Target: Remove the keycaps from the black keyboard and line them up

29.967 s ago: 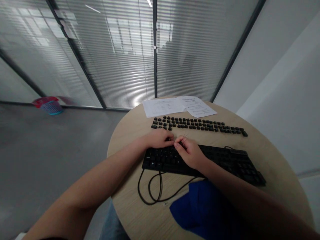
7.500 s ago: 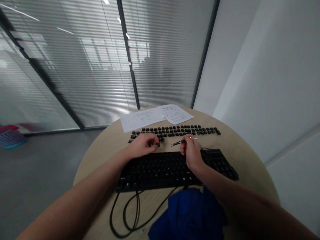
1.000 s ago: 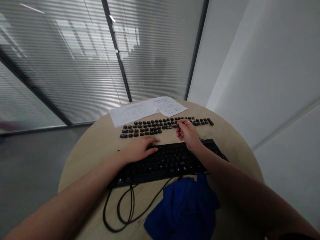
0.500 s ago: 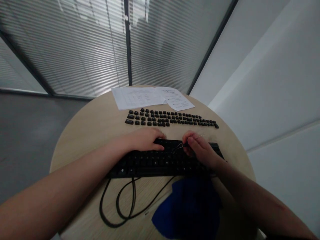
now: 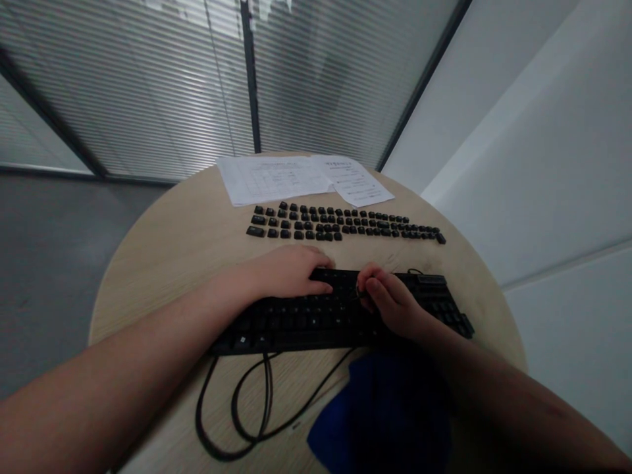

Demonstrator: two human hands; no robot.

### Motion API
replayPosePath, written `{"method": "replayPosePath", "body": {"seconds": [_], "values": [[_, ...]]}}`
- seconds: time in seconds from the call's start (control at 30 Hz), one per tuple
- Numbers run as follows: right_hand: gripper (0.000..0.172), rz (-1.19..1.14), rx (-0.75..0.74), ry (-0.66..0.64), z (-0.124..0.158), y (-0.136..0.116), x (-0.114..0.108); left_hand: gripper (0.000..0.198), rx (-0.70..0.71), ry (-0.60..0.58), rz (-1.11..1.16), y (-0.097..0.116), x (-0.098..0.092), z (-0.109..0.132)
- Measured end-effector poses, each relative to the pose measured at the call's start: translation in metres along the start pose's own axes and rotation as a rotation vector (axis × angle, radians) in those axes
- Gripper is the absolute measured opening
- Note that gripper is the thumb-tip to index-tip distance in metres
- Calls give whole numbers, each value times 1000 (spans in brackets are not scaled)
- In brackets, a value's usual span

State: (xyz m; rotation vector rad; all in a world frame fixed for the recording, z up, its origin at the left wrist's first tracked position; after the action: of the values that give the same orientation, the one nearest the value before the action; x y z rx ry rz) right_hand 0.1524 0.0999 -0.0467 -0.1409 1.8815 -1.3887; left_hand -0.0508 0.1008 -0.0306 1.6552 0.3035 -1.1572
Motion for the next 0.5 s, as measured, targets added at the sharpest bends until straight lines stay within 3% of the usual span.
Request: {"method": "replayPosePath", "body": {"seconds": [0.27, 0.5], "values": [[22, 358, -246, -37, 6, -17, -2, 34, -1, -2, 30, 1, 0, -1], [19, 461, -353, -75, 6, -18, 2, 36, 3, 6, 21, -3, 2, -1]]}}
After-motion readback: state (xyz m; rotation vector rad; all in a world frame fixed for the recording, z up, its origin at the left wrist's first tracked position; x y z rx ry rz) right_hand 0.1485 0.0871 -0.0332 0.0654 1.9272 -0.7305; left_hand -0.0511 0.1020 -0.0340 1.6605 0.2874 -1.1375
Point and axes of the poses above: each hand's wrist, its own z-axis away from the middle knuckle, its own x-axis out of the palm, y = z × x, the point moved 4 cm from there along -z, towards the middle knuckle, and after that the axes turned 15 degrees about z, right-handed, at the moved point
